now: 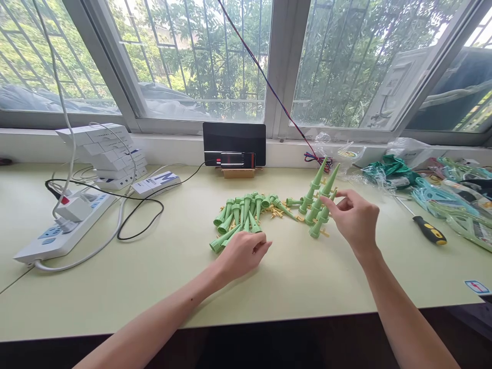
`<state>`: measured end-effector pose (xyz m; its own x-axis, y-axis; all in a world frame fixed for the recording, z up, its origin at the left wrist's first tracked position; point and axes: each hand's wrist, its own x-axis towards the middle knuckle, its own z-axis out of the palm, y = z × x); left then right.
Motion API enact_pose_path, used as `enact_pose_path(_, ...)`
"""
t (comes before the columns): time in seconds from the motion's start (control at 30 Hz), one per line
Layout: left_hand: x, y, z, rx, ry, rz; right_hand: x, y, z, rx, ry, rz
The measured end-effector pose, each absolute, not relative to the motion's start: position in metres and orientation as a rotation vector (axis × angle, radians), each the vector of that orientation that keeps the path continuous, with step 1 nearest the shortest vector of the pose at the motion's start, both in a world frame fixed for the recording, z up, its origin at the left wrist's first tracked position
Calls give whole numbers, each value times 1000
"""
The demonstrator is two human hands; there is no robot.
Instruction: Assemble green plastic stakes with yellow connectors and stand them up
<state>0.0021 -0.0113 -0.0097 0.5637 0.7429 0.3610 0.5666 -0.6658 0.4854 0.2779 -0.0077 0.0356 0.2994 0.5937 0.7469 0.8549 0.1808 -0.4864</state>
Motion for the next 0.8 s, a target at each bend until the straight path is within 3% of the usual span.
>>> enact_pose_path(0.3, 3, -12, -9, 2501, 1065, 801, 247, -27, 47, -1393, -1239, -444)
enact_pose_path(0.57, 4, -12, -9, 2503, 1043, 706, 183, 5, 27, -1387, -2096, 7)
enact_pose_path(0.8, 5, -14, -9, 2574, 1005, 690, 166, 38, 8, -1401, -2163, 125)
